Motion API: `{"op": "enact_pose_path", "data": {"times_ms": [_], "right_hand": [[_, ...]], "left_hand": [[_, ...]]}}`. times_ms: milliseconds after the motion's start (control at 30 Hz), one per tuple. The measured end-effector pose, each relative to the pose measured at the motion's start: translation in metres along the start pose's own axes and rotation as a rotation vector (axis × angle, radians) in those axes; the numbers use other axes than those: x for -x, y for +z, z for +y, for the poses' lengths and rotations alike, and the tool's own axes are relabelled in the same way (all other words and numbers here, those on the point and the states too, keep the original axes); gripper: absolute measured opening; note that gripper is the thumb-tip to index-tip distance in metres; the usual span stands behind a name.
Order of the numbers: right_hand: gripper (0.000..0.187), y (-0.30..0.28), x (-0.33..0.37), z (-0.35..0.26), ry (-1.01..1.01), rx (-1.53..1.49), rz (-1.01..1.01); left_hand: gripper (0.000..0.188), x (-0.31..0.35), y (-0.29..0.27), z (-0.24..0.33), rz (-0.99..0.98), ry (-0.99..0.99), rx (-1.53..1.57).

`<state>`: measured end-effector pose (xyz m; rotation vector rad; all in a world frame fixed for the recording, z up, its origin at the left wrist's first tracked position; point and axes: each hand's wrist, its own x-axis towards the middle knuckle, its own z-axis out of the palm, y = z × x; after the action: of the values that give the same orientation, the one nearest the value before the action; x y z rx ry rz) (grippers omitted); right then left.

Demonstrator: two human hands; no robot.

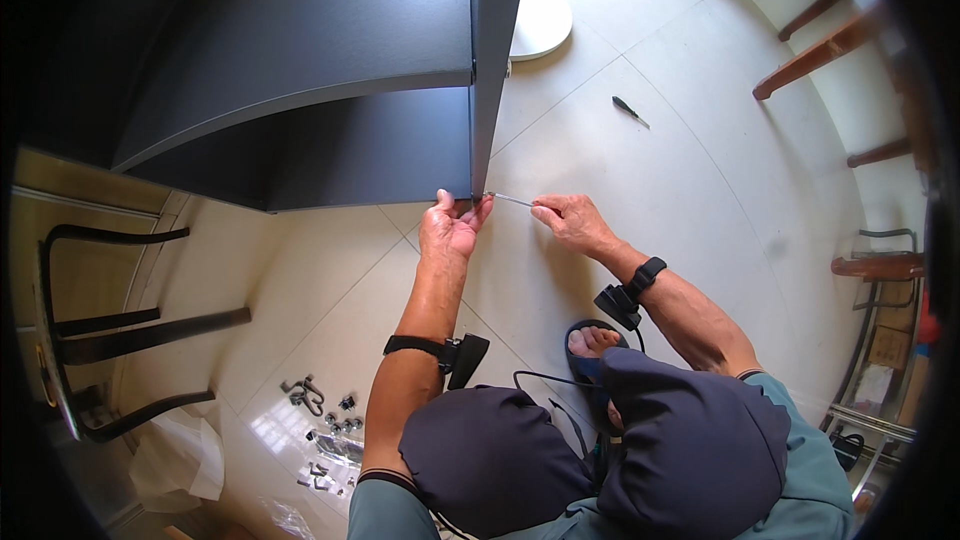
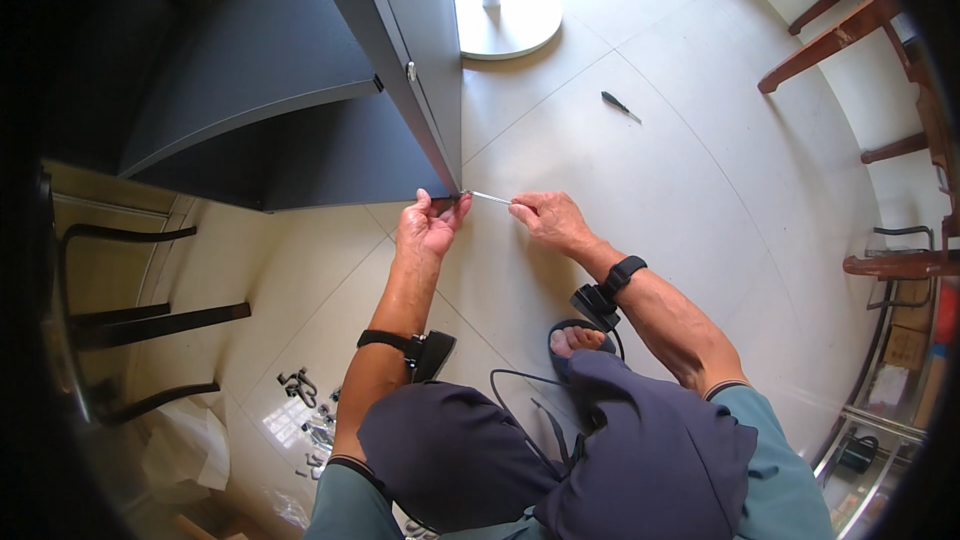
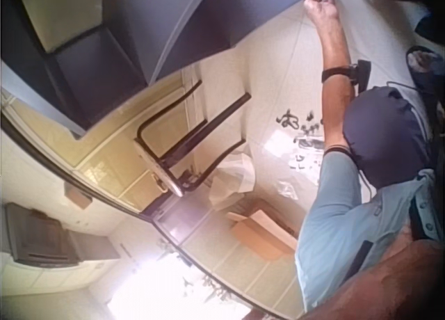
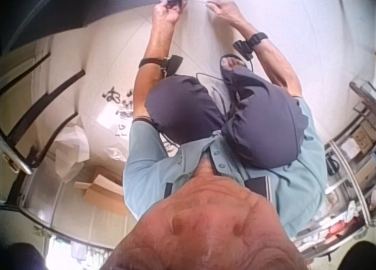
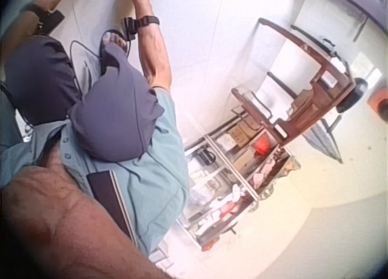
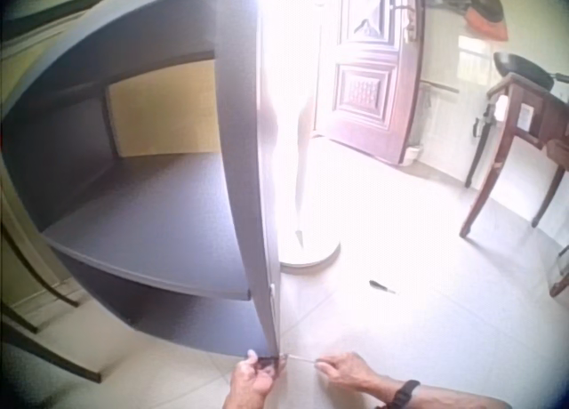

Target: The person uses a screwdriver to attach panels of a grey cabinet together, handling screws and metal fasteners by hand while sitting on the floor.

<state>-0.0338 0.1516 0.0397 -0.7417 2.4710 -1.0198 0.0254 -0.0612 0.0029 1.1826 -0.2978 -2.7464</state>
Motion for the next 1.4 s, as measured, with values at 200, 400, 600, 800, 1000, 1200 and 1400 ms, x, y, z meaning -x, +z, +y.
{"op": "enact_pose_path", "data": {"times_ms": [200, 400, 600, 800, 1000, 1200, 1400], "right_hand": [[0.023, -0.006, -0.006, 0.0, -0.087, 0.116, -0.024], [0.018, -0.018, -0.017, 0.003, -0.304, 0.333, 0.009], [0.009, -0.025, -0.018, -0.013, -0.459, 0.475, 0.071], [0.01, -0.021, -0.017, -0.016, -0.531, 0.459, 0.125], [0.018, -0.019, -0.024, -0.001, -0.136, 0.084, -0.089], [0.02, -0.023, -0.037, 0.006, -0.302, 0.271, -0.071], [0.023, -0.024, -0.037, -0.002, -0.16, 0.161, -0.199]], "left_hand": [[0.036, -0.002, -0.002, 0.0, -0.001, 0.005, 0.003], [0.036, 0.001, 0.001, -0.001, 0.014, 0.003, -0.028], [0.038, 0.0, -0.002, 0.001, -0.006, 0.016, -0.064], [0.039, 0.001, -0.003, 0.003, -0.003, 0.022, -0.076], [0.039, 0.003, 0.001, 0.0, -0.011, 0.018, -0.078], [0.038, -0.003, -0.005, 0.0, -0.007, 0.026, -0.096], [0.037, -0.003, -0.011, 0.002, -0.038, 0.02, -0.143]]}}
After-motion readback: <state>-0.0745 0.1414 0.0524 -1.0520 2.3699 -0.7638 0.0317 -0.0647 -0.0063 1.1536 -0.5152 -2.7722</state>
